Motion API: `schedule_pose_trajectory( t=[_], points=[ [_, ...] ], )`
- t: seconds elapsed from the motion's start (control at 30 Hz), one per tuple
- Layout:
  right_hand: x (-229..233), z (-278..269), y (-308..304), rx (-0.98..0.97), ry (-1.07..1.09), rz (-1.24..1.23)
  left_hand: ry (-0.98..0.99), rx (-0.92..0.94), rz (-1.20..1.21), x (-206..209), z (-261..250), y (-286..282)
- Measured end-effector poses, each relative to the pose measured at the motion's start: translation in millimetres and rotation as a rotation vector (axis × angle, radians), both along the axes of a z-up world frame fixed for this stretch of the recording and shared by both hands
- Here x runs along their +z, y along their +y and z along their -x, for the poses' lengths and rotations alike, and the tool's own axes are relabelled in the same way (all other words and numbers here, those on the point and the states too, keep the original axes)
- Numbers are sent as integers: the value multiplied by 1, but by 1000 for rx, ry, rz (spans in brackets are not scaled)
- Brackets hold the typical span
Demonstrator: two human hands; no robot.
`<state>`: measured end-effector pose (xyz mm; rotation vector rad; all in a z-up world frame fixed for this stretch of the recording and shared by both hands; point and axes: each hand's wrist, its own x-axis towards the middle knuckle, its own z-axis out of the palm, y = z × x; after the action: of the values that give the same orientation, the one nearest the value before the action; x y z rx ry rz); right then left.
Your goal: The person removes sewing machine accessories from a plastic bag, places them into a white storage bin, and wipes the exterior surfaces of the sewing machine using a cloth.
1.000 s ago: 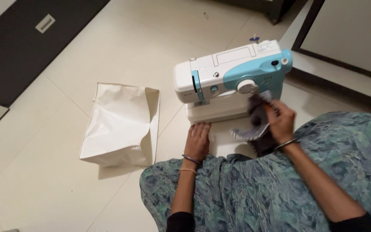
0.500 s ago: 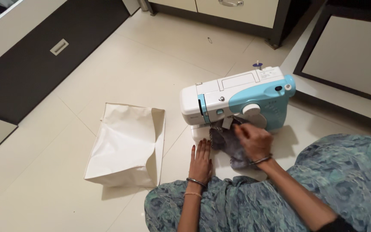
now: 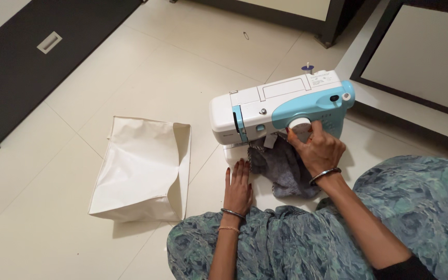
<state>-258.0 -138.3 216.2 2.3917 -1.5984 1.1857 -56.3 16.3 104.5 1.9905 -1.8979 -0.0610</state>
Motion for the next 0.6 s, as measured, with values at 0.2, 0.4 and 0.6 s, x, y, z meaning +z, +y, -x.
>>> schedule_pose_trajectory(
  t=[0.2, 0.4, 0.6],
  points=[
    [1, -3, 2, -32, 5, 21, -10, -2, 2, 2, 1, 2],
    [14, 0, -3, -16, 145, 109, 14, -8, 10, 1, -1, 2],
    [30, 4, -14, 72, 413, 191, 1, 1, -1, -1, 0, 2]
  ],
)
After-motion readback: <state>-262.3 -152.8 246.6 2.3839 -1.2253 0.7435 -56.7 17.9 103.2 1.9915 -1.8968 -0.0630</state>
